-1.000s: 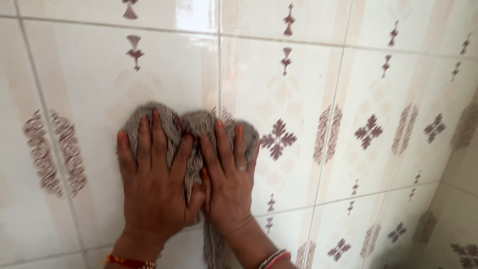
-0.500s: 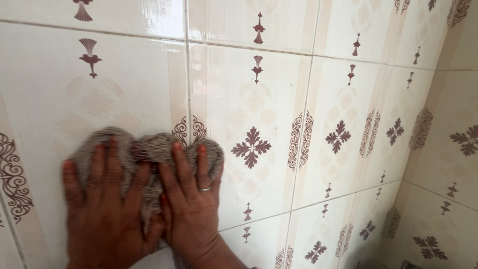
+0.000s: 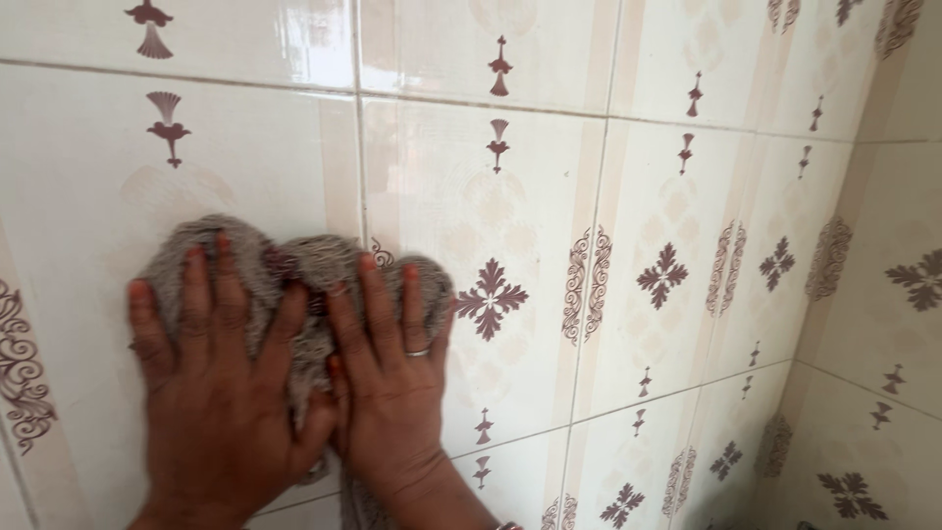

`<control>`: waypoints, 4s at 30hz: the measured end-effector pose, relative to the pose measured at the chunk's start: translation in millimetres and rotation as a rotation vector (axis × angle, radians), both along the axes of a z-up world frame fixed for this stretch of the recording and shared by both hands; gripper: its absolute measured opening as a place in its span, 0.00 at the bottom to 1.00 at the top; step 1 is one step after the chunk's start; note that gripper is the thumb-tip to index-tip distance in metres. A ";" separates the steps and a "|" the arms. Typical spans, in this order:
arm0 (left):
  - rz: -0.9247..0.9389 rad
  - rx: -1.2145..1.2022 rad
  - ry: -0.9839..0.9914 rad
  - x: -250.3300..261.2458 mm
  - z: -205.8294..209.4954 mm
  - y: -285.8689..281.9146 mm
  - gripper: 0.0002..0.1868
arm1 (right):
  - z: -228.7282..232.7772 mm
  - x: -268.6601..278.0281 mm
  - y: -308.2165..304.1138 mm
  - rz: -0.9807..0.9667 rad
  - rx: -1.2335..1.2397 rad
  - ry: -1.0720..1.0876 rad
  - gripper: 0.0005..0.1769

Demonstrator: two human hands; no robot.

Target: The person wipes a tiled wall and a marble floor with a cloth.

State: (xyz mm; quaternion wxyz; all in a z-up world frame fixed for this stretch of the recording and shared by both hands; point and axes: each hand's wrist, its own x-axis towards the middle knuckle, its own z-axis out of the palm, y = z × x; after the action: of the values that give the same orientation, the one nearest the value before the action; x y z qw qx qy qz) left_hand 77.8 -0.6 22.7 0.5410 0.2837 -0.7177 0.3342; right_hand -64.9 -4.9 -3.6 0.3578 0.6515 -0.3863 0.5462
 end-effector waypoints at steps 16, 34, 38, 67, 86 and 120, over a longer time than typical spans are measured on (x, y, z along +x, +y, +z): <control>0.140 0.113 -0.224 -78.9 -88.3 3.8 0.32 | -112.4 -79.6 -0.9 0.006 0.134 -0.101 0.30; 0.115 0.108 0.000 77.3 -50.4 18.1 0.39 | -52.0 57.2 16.2 0.097 0.154 0.145 0.33; 0.069 0.110 0.062 58.0 -28.3 16.0 0.38 | -29.6 49.9 8.6 0.051 0.119 0.121 0.34; 0.034 0.138 -0.313 -44.5 -125.6 0.6 0.33 | -142.5 -51.0 18.1 -0.059 0.359 -0.134 0.33; 0.092 0.124 -0.089 121.2 -156.2 -11.3 0.33 | -148.4 87.9 6.4 0.022 0.174 0.172 0.26; -0.082 -0.117 0.131 -35.3 159.7 3.9 0.33 | 174.7 -26.8 -12.6 -0.112 -0.163 0.009 0.29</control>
State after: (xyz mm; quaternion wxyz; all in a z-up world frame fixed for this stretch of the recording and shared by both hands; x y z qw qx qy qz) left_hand 42.5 3.3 182.4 0.6158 0.2433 -0.6709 0.3340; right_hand -91.8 -17.4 171.1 0.4415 0.6001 -0.3747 0.5519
